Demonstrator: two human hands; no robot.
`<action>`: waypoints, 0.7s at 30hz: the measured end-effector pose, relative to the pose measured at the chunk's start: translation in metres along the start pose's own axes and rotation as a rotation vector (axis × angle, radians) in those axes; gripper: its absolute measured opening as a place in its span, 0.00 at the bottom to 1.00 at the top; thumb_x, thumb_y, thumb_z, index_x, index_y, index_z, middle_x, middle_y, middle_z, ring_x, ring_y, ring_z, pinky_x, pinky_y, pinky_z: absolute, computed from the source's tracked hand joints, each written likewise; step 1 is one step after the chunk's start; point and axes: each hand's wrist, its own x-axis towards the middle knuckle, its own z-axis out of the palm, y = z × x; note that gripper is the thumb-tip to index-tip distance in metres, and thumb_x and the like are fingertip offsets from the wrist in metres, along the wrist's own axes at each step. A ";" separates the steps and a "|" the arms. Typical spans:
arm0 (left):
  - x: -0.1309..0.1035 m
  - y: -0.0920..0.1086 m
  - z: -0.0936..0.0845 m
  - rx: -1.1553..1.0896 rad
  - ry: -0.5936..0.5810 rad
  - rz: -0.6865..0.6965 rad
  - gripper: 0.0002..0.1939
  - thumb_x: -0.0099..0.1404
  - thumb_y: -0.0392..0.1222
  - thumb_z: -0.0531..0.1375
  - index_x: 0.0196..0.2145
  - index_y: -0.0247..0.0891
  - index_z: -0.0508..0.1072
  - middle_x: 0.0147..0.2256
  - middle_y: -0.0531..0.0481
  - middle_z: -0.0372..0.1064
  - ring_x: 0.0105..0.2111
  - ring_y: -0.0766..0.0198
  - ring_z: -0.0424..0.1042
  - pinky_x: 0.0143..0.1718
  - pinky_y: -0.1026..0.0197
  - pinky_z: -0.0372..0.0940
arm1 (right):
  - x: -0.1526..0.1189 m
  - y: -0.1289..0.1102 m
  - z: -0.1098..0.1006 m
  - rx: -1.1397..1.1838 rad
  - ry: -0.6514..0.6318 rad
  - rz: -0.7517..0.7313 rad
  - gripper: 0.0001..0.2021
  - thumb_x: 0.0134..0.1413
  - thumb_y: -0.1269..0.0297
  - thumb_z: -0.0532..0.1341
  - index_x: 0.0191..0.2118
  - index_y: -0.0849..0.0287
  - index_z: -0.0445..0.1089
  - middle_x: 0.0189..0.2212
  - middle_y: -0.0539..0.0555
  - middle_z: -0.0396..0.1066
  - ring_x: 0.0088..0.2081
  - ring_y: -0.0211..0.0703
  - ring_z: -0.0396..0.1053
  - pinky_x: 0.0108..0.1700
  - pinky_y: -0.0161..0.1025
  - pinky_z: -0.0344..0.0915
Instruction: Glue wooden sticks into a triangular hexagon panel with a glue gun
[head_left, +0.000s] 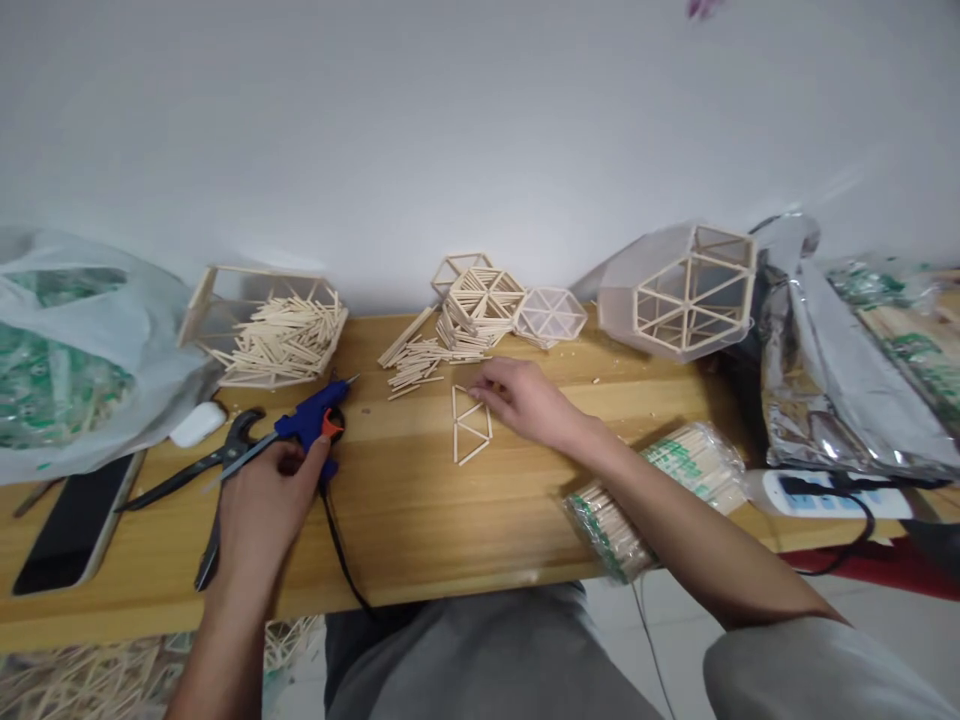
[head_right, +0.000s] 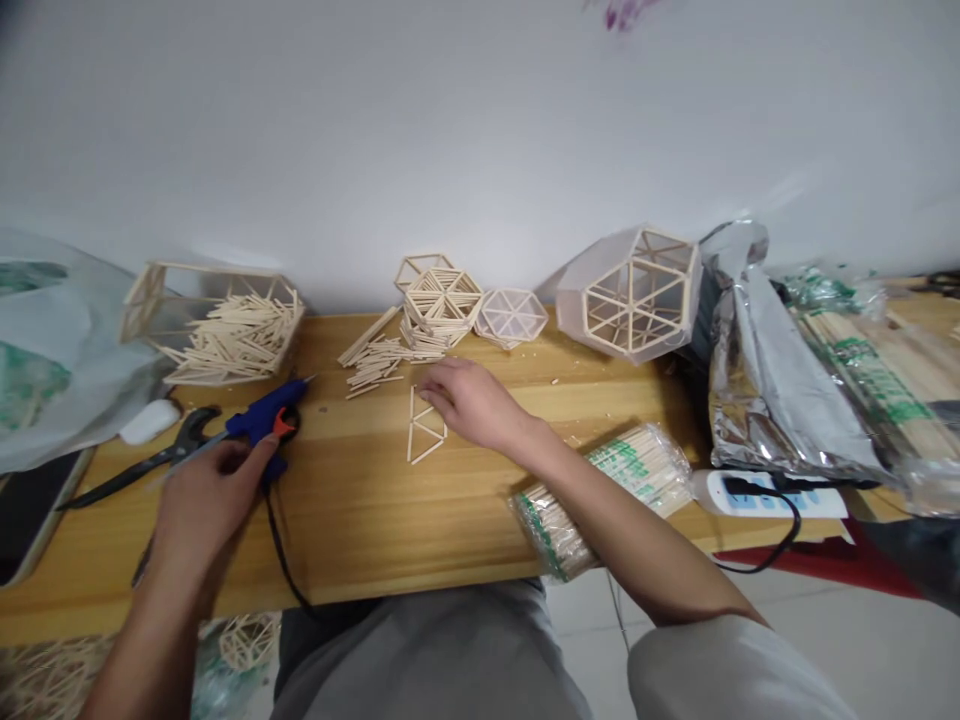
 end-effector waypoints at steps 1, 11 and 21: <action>0.000 -0.002 0.001 -0.038 0.012 -0.015 0.23 0.66 0.62 0.60 0.27 0.40 0.76 0.25 0.47 0.72 0.25 0.57 0.68 0.27 0.60 0.55 | -0.001 -0.005 -0.003 -0.034 -0.020 -0.021 0.06 0.68 0.71 0.61 0.38 0.61 0.74 0.33 0.54 0.74 0.36 0.44 0.69 0.41 0.38 0.63; -0.038 -0.004 0.012 -1.119 -0.259 -0.159 0.13 0.53 0.47 0.68 0.32 0.37 0.75 0.26 0.50 0.77 0.17 0.66 0.66 0.19 0.63 0.59 | -0.038 -0.026 0.000 -0.171 -0.212 -0.131 0.08 0.62 0.67 0.69 0.46 0.56 0.78 0.53 0.62 0.71 0.59 0.59 0.65 0.60 0.58 0.66; -0.065 0.015 0.030 -0.595 -0.293 0.105 0.24 0.63 0.61 0.62 0.20 0.40 0.72 0.13 0.52 0.65 0.17 0.61 0.68 0.22 0.61 0.62 | -0.045 -0.015 0.027 -0.163 -0.151 -0.183 0.10 0.62 0.69 0.68 0.48 0.54 0.78 0.59 0.63 0.67 0.69 0.62 0.55 0.67 0.64 0.60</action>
